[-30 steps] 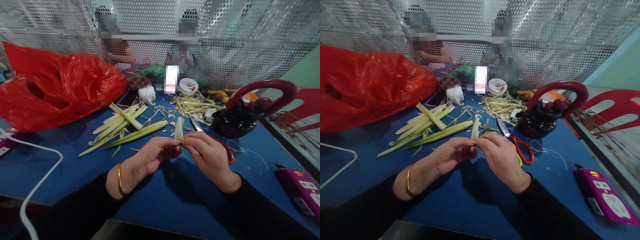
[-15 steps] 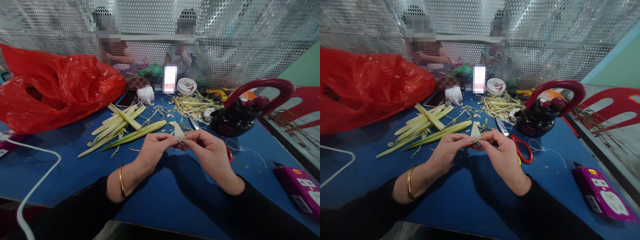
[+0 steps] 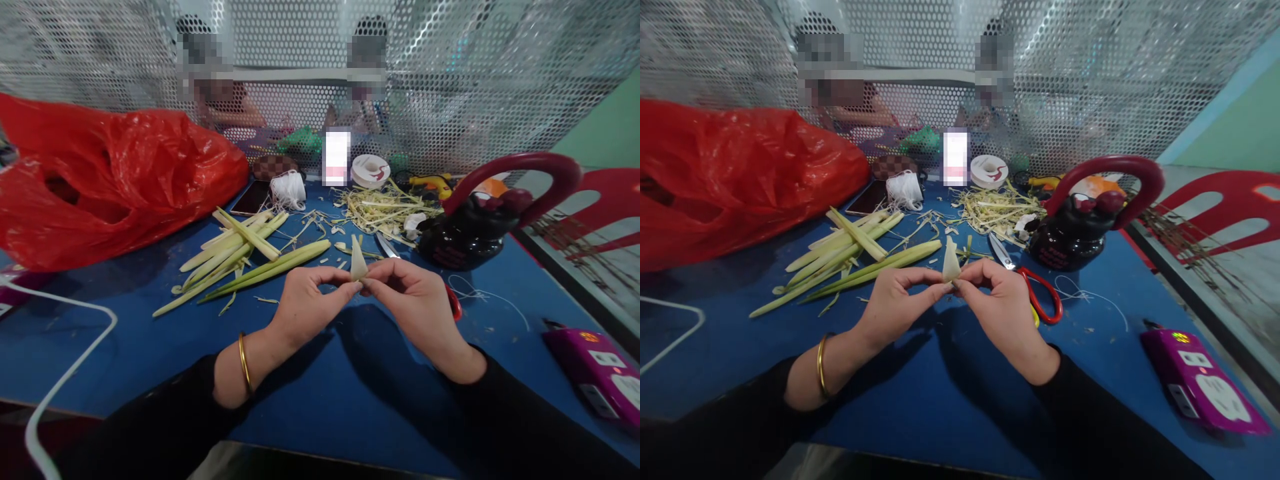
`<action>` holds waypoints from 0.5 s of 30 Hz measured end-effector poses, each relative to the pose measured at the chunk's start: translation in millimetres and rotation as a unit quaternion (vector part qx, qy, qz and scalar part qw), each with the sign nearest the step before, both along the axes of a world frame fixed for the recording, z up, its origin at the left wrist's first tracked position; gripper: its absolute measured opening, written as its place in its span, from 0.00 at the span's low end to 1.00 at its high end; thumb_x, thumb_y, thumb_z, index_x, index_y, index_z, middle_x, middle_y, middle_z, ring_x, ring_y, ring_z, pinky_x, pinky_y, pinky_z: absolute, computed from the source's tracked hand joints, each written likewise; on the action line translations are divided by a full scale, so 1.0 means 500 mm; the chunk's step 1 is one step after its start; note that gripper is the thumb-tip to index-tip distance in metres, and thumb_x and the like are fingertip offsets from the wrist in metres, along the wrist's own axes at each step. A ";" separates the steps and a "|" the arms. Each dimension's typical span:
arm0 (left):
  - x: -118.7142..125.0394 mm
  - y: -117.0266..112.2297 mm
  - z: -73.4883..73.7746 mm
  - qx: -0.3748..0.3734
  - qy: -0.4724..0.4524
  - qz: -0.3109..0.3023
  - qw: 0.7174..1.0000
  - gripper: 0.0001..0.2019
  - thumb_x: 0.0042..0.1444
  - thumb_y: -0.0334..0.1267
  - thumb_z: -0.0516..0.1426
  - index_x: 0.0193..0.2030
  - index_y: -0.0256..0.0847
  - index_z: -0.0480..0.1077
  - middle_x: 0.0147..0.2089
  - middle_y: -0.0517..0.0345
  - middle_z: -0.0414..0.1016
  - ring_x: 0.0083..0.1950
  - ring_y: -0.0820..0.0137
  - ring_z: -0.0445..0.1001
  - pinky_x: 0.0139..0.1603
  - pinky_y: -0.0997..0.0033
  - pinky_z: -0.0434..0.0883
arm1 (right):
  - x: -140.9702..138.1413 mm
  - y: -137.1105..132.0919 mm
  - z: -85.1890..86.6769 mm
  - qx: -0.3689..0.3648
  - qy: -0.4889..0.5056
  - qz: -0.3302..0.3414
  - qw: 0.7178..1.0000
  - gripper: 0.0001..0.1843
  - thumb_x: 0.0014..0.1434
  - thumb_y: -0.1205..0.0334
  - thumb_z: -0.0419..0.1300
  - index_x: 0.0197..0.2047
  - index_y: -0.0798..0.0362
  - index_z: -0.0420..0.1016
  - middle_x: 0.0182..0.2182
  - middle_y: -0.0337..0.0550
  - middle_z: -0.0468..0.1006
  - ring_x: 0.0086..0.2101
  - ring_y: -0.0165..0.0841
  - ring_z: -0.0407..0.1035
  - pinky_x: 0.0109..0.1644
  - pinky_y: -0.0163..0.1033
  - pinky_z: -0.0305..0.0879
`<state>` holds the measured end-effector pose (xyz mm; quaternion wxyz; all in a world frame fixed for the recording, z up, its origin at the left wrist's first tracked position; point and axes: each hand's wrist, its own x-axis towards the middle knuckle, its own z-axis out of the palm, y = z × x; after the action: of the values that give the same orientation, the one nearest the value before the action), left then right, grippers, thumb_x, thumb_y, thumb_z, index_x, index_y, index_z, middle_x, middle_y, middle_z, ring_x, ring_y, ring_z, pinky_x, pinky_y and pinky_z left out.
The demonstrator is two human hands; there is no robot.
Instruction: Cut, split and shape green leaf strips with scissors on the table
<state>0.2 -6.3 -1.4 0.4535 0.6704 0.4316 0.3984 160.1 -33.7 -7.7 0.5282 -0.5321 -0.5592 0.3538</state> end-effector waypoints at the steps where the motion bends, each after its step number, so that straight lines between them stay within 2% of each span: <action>1: 0.000 -0.001 0.000 0.003 0.006 0.004 1.000 0.04 0.51 0.33 0.62 0.30 0.40 0.80 0.31 0.57 0.82 0.35 0.66 0.79 0.39 0.70 0.73 | 0.000 0.000 0.001 -0.002 -0.003 0.000 1.000 0.05 0.51 0.64 0.64 0.26 0.53 0.73 0.26 0.40 0.77 0.28 0.32 0.70 0.34 0.39 0.67; 5: 0.000 0.000 -0.002 0.004 0.004 0.017 1.000 0.06 0.52 0.32 0.60 0.27 0.40 0.79 0.29 0.58 0.82 0.33 0.68 0.78 0.38 0.72 0.72 | -0.001 -0.001 0.005 -0.013 -0.002 -0.001 1.000 0.05 0.50 0.64 0.65 0.26 0.53 0.74 0.25 0.39 0.76 0.27 0.31 0.69 0.33 0.38 0.65; 11: 0.001 0.005 -0.005 -0.079 -0.049 0.007 0.996 0.07 0.52 0.35 0.61 0.25 0.39 0.77 0.27 0.57 0.80 0.30 0.70 0.76 0.34 0.73 0.70 | -0.002 0.000 0.007 -0.075 0.062 0.017 0.995 0.06 0.49 0.61 0.67 0.26 0.54 0.75 0.24 0.38 0.77 0.27 0.30 0.70 0.33 0.37 0.65; 15: 0.002 0.002 -0.003 -0.077 -0.048 0.010 0.996 0.06 0.51 0.35 0.61 0.25 0.39 0.77 0.27 0.57 0.80 0.30 0.70 0.75 0.34 0.72 0.70 | -0.007 0.000 0.007 -0.091 0.111 0.007 0.990 0.08 0.46 0.62 0.69 0.25 0.54 0.74 0.23 0.37 0.76 0.26 0.29 0.70 0.32 0.35 0.66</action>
<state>1.3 -5.2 -2.9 0.5201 0.6094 0.4450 0.4002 156.5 -33.8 -4.2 0.5337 -0.5318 -0.4660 0.4639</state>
